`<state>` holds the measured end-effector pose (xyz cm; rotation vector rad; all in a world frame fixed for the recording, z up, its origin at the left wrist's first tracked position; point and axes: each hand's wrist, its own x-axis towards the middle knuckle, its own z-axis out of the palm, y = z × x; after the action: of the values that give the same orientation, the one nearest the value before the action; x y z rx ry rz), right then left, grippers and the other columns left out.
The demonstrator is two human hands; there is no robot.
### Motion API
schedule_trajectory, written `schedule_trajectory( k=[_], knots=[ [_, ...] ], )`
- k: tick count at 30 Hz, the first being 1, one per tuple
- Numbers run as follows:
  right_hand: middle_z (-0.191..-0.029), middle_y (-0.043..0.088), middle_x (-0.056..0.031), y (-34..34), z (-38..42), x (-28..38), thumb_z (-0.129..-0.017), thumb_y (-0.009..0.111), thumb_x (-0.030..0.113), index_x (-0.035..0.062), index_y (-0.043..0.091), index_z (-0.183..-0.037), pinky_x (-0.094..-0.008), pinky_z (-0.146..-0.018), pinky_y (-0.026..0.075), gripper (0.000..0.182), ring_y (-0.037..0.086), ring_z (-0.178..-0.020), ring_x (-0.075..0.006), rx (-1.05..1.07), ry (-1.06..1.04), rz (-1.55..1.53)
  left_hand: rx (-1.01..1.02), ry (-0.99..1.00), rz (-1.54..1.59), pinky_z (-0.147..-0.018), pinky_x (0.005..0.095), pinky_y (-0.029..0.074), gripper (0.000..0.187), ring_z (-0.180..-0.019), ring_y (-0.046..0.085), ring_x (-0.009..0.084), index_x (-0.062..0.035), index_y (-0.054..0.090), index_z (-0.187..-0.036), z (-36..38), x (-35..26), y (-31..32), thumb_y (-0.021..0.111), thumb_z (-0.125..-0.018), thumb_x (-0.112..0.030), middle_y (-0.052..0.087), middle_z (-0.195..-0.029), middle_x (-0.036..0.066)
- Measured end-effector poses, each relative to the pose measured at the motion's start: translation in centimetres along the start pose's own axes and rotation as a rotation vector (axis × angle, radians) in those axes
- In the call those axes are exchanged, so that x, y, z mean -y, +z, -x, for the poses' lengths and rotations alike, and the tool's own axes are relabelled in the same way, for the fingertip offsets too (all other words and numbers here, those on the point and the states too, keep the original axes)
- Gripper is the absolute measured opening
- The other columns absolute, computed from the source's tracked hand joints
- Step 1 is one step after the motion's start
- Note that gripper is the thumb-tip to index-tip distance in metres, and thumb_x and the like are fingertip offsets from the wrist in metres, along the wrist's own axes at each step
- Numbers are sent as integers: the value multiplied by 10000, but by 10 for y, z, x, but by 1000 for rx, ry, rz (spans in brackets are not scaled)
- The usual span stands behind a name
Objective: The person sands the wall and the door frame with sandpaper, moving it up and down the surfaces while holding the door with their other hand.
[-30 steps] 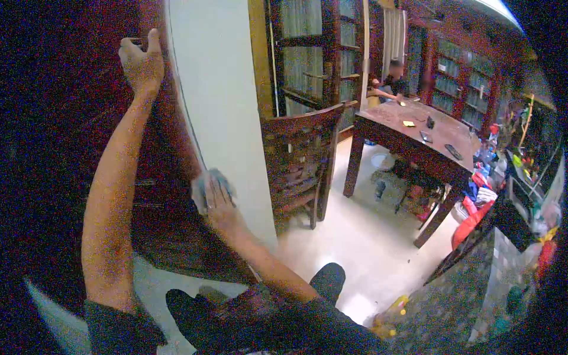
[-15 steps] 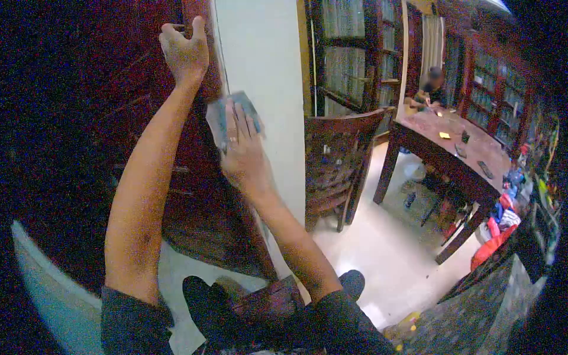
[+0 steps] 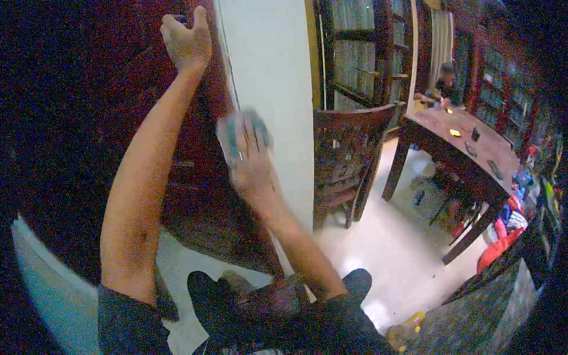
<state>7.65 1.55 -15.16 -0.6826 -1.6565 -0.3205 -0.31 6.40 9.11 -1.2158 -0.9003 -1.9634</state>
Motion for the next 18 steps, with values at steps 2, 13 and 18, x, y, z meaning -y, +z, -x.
schedule_trajectory(
  k=[2,13,18],
  knots=[
    [-1457,256,-224,-8,-54,3,-785,457,28,-107,252,-1351,-498,-1111,195,617,250,-1337,-418,-44,-60,34,28,-21,19,-857,449,400,598,-954,502,396,63,453,-1020,-3,-1,-3,608,-785,-465,501,-999,243],
    [-1449,257,-249,4,48,0,-787,468,28,-76,213,-1387,-503,-1101,211,660,269,-1314,-454,67,44,-15,74,-42,62,-854,441,401,608,-954,496,385,59,453,-1023,-7,8,-2,607,-786,-479,490,-1005,235],
    [-1448,244,-264,12,73,-1,-796,465,53,-76,264,-1370,-510,-1107,201,622,271,-1319,-450,61,63,-68,88,-57,98,-870,477,371,557,-971,450,406,55,431,-997,-4,3,-2,568,-780,-439,454,-1010,251]
  ],
)
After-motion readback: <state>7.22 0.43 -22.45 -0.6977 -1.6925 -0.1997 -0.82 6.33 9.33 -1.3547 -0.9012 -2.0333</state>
